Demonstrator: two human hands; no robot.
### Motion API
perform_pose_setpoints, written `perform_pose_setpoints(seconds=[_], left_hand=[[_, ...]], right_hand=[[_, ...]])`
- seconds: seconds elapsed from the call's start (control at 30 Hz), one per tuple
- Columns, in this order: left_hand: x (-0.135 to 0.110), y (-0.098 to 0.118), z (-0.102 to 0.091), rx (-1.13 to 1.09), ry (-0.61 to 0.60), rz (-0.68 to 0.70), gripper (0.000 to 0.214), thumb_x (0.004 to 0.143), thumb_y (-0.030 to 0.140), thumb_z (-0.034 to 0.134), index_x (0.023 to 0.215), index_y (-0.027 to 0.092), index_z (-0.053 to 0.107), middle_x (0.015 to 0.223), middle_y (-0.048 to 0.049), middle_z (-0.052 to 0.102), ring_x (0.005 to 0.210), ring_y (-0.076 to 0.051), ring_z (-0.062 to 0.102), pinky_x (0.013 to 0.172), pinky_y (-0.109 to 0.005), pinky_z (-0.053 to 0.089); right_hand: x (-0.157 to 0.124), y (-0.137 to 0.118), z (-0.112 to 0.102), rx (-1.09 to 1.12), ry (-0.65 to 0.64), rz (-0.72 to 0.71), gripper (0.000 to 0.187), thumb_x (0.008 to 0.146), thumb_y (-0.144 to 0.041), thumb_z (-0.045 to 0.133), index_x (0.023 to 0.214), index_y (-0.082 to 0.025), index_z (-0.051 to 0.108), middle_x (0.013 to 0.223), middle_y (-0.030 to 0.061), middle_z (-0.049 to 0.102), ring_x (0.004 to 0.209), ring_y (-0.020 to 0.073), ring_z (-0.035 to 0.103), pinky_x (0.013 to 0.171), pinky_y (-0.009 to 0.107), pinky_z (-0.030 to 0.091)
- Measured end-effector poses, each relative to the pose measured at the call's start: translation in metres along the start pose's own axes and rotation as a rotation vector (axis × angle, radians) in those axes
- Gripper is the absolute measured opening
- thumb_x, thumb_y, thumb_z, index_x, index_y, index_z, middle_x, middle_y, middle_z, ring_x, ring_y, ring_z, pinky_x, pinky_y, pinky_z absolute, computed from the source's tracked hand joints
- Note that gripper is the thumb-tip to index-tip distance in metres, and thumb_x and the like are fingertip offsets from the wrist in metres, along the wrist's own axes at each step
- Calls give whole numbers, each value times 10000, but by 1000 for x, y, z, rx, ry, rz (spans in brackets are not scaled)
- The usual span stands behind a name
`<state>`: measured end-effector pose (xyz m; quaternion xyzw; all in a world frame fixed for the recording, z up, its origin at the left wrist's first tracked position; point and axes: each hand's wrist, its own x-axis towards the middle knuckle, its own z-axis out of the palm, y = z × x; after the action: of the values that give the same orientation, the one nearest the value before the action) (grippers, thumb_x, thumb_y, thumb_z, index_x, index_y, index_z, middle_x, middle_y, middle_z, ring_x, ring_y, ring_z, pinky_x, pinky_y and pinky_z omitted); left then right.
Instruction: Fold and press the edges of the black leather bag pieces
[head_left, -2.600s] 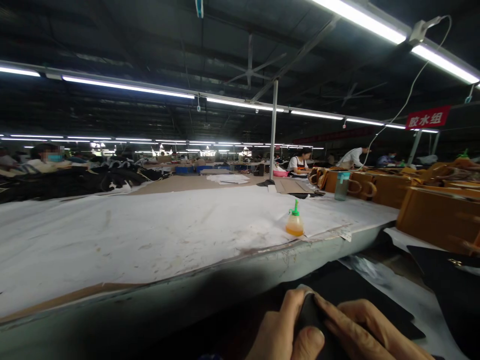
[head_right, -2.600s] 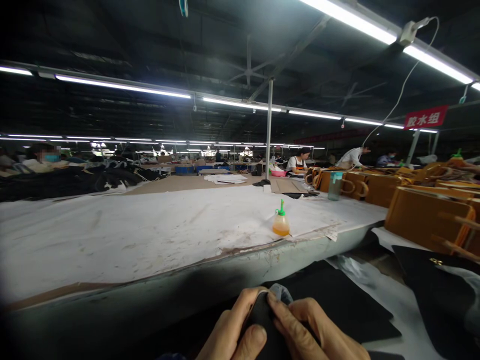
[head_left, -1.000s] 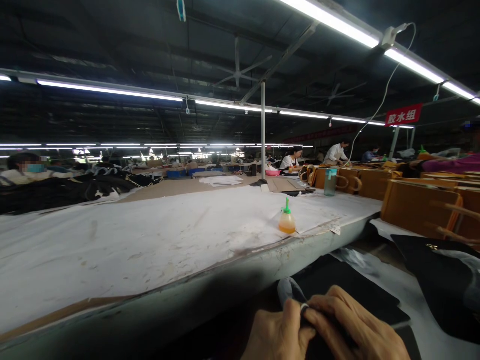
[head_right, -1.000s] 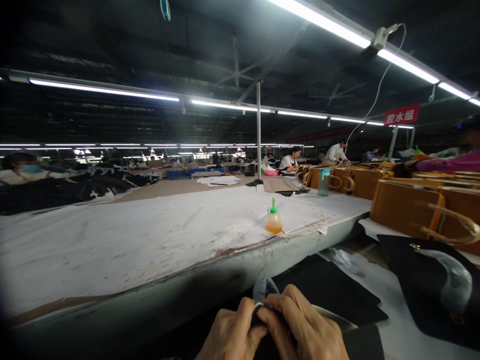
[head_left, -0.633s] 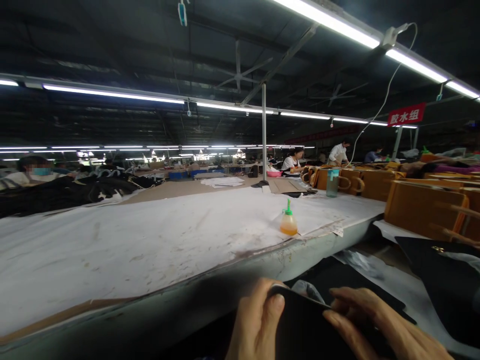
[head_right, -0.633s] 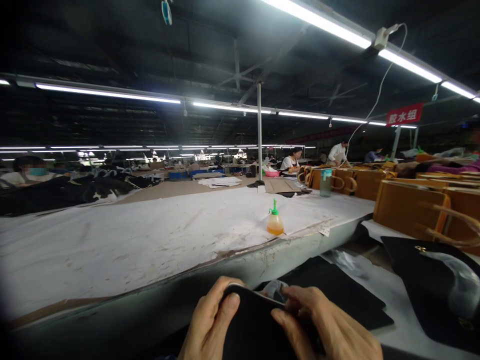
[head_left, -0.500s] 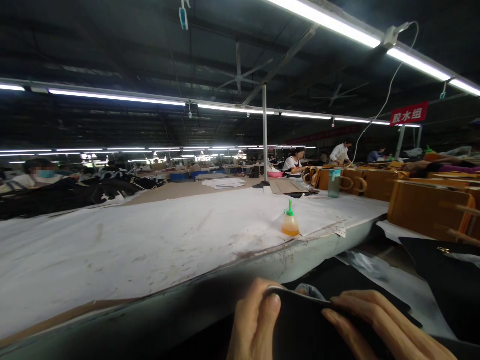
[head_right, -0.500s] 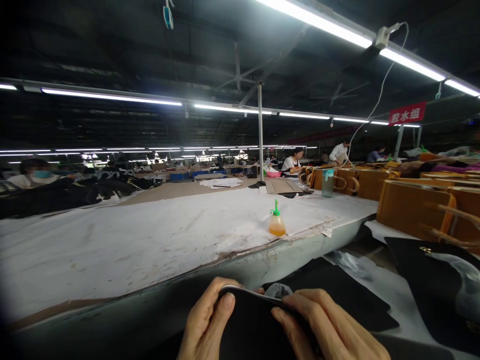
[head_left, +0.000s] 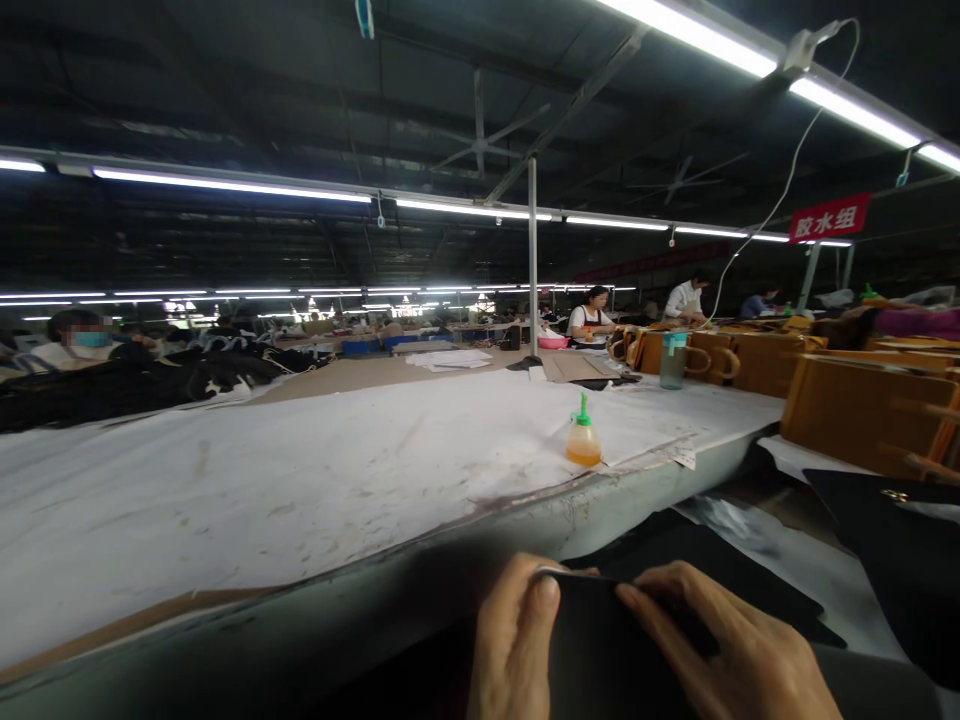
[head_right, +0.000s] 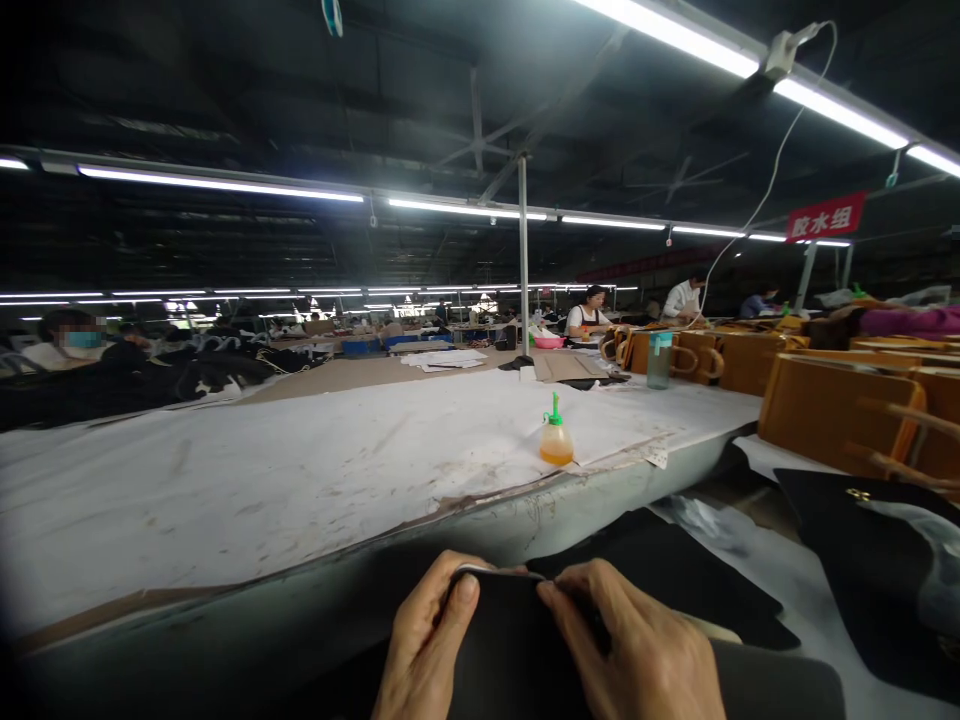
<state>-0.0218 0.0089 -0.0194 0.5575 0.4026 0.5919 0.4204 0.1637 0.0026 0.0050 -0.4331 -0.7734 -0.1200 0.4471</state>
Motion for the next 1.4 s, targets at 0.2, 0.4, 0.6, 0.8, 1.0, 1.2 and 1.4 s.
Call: perform_pose_setpoints(seconds=[0.2, 0.4, 0.6, 0.8, 1.0, 1.2, 1.4], left_hand=[[13, -47, -4, 10, 201, -115, 501, 836, 663, 601, 929, 182, 705, 867, -50, 697, 876, -238, 617, 792, -299, 485], [12, -82, 0, 2, 245, -224, 513, 871, 647, 557, 1020, 177, 698, 1081, -106, 716, 1108, -300, 611, 948, -361, 483], [12, -93, -9, -33, 198, -332, 558, 817, 600, 666, 1168, 166, 657, 1294, -133, 632, 1267, -305, 525, 1071, -367, 391], [12, -85, -15, -144, 80, -405, 555, 722, 685, 711, 832, 141, 696, 819, -64, 697, 861, -255, 652, 771, -332, 516], [4, -48, -20, -130, 122, -339, 510, 841, 639, 627, 1009, 168, 727, 1031, -77, 720, 1055, -265, 624, 887, -299, 485], [-3, -24, -17, -96, -36, -157, 457, 937, 576, 524, 1063, 199, 750, 1023, -59, 758, 1009, -248, 667, 884, -288, 482], [-8, -18, -11, -41, 0, -100, 442, 939, 570, 517, 1049, 220, 764, 1058, -48, 766, 1019, -235, 674, 903, -264, 490]], right_hand=[[-9, 20, 42, -199, -273, 180, 234, 971, -479, 504, 933, -277, 616, 833, -36, 755, 679, 188, 741, 512, 263, 534], [-4, 24, 58, -293, -514, 302, 179, 940, -320, 580, 790, -250, 648, 706, -1, 743, 691, 298, 742, 508, 332, 468], [2, 36, 71, -265, -671, 375, 199, 964, -288, 555, 830, -233, 692, 775, 37, 758, 759, 277, 742, 577, 317, 455], [-4, 37, 75, -197, -695, 380, 192, 956, -292, 568, 824, -238, 697, 781, 23, 757, 773, 264, 737, 609, 314, 469], [-4, 25, 62, -115, -525, 401, 160, 951, -385, 548, 914, -267, 649, 763, -22, 757, 713, 228, 738, 584, 296, 487], [-5, 19, 43, -30, -381, 367, 256, 928, -486, 511, 823, -283, 626, 644, -30, 717, 586, 211, 710, 533, 290, 492], [-5, 16, 39, 23, -342, 388, 273, 913, -500, 497, 783, -293, 619, 619, -60, 698, 567, 203, 702, 497, 288, 473]])
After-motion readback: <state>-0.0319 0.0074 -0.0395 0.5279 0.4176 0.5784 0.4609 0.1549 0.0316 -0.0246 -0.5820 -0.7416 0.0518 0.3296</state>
